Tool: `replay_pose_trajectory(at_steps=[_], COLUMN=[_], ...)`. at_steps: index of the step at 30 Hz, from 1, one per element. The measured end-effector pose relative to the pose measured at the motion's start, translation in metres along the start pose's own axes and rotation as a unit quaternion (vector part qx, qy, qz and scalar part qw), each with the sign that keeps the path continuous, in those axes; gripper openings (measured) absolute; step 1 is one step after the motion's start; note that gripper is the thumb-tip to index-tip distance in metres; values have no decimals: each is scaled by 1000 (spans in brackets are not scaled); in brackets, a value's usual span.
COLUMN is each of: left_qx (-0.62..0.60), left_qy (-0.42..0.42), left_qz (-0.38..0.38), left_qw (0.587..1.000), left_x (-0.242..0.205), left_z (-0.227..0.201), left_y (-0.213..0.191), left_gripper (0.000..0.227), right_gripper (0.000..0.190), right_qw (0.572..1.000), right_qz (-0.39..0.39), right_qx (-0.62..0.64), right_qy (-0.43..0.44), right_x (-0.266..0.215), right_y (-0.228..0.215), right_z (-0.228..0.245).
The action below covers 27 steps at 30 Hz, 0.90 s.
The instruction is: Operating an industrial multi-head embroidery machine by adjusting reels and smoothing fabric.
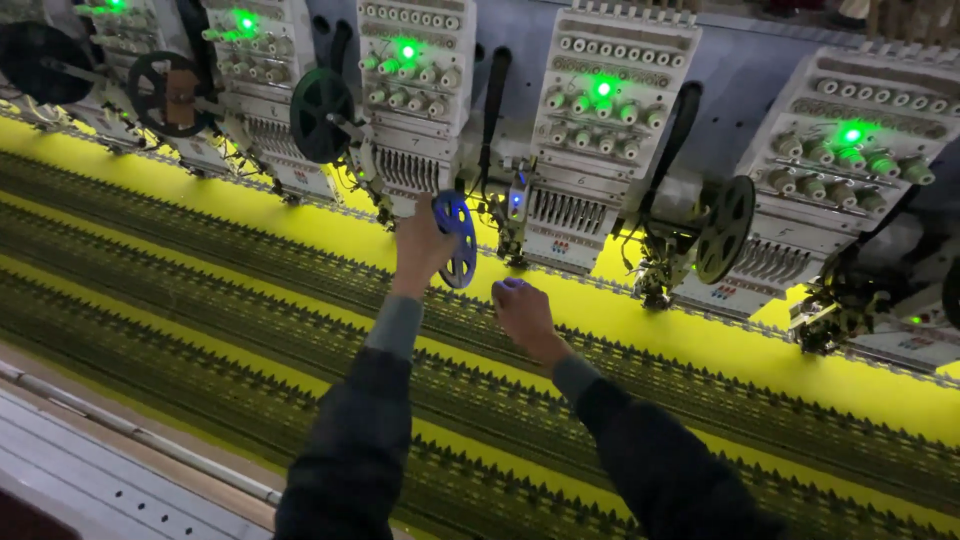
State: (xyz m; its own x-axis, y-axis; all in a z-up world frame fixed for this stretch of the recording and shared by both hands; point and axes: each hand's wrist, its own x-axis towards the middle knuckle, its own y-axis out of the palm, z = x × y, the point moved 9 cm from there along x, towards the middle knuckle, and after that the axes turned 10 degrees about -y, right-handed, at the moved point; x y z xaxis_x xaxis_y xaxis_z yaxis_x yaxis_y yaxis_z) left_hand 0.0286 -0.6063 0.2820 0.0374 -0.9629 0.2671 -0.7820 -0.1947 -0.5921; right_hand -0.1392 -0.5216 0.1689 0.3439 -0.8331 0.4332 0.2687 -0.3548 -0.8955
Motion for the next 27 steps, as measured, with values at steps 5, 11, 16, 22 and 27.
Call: replay_pose_trajectory(at_steps=[5, 11, 16, 22, 27], left_qx=[34, 59, 91, 173, 148], left_qy=[54, 20, 11, 41, 22], left_qz=[31, 80, 96, 79, 40], left_qw=[997, 995, 991, 981, 988], left_x=[17, 4, 7, 45, 100], left_z=[-23, -52, -58, -50, -39], left_y=[-7, -18, -12, 5, 30], left_gripper=[67, 62, 62, 45, 45], right_gripper=[17, 18, 15, 20, 42], right_qw=[999, 996, 997, 994, 958], right_qz=[25, 38, 15, -35, -222], right_qx=[26, 80, 77, 104, -143], right_qy=[18, 19, 27, 27, -109], right_x=[4, 1, 0, 23, 87], right_y=[-7, -7, -15, -68, -174], right_z=[-7, -2, -10, -21, 4])
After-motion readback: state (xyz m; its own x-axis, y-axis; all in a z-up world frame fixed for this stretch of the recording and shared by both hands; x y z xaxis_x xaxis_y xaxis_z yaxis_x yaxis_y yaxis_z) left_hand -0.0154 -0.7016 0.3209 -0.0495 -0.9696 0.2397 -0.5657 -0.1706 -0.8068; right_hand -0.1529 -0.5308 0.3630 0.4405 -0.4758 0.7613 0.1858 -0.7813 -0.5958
